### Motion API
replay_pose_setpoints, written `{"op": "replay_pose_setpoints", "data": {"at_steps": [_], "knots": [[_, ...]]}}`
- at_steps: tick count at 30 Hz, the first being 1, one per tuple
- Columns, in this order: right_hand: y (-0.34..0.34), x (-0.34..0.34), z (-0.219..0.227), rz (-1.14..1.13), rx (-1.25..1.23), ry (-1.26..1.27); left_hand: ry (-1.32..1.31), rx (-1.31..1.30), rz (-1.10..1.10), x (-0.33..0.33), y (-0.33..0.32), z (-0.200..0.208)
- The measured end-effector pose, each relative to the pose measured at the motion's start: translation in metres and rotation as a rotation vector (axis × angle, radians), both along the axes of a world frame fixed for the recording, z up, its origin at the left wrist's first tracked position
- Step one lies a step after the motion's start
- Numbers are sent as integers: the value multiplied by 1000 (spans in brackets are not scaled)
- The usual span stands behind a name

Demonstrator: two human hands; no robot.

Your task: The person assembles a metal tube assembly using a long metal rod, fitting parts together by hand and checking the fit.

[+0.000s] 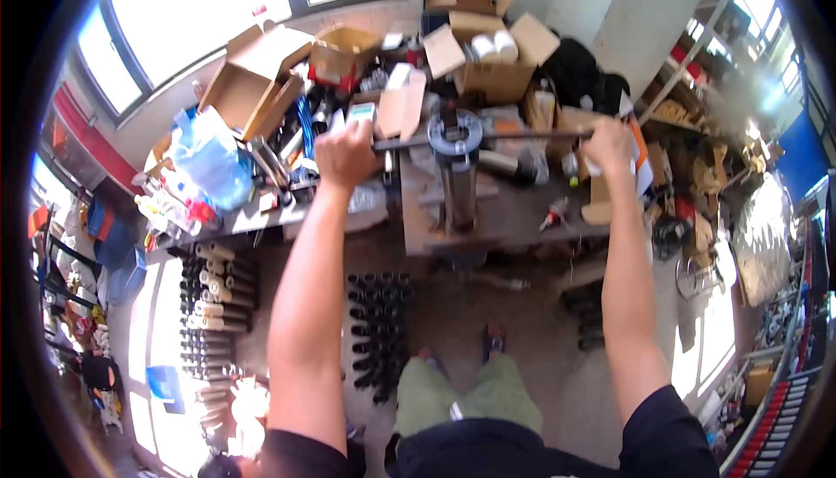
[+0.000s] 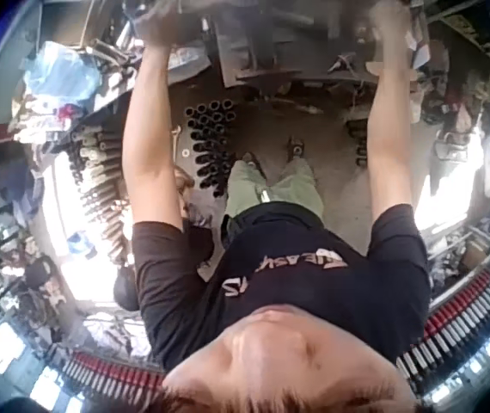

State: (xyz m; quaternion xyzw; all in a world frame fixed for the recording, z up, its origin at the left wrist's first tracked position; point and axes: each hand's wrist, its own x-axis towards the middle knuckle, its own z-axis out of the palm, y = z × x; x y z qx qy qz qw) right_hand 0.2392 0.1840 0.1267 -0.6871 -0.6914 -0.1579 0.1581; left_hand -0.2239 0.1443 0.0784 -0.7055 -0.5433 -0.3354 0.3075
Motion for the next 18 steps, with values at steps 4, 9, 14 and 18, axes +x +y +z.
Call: {"op": "replay_pose_setpoints", "data": {"at_steps": [4,9,14,18], "knots": [[-22,-11,14,-60,8,-86,9,37,-2,-7,16,-3],[-74,-14,31,-126,-70,-59,-4,81,-134,2,42,-3],[-127,-39,39,-231,-114,4,75,124,-171,-5,70,-7],[-142,-36,31,-169,-36,-13,17,34,-245,-3,69,-5]]}}
